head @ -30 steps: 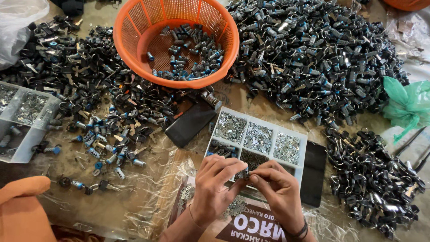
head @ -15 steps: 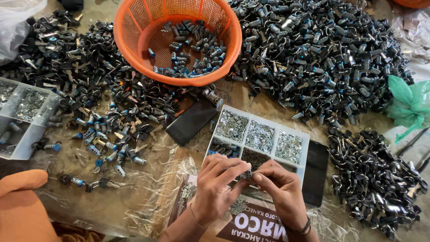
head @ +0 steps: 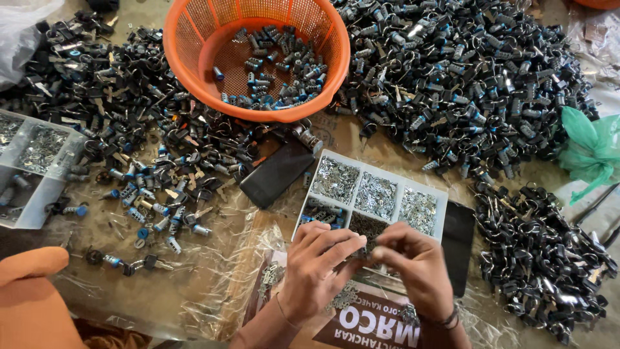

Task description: The person sits at a workbench covered with piles of small metal lock cylinders and picks up individual lock parts, fitting and pressing them together by hand. They place finished lock cylinders into the compartments of a white plastic sorting tray and reach into a pile for the next part.

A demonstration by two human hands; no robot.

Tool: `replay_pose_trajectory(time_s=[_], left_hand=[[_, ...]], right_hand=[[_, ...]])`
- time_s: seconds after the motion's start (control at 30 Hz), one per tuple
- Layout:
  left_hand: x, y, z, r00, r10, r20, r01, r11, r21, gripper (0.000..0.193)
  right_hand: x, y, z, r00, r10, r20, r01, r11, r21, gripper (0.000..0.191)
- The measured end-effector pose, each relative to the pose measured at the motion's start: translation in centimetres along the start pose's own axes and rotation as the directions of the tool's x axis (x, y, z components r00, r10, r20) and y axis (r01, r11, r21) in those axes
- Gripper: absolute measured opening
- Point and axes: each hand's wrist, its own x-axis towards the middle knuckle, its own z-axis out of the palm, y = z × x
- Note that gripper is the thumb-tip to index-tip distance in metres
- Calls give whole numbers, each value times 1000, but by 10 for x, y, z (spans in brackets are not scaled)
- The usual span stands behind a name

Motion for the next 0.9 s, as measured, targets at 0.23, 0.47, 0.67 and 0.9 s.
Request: replay_pose_trajectory(time_s=[0.23,0.47,0.67,0.9], left_hand=[[3,0,3,996,-88,20,87,995,43,40],[5,-2,3,996,-93,7,93,995,48,42],[5,-3,4,997,-71,-5,71,994,83,41],[4,-3,4,999,-45,-16,46,994,97,41]], right_hand=[[10,-25,31,843,-529,94,297,314,-902,18],[2,-38,29,930,-300,-211,110,776,-621,15],[1,-24,25,816,-576,-49,306,502,-809,13],[-5,1,9,999,-14,-46,13,1000,-3,11]])
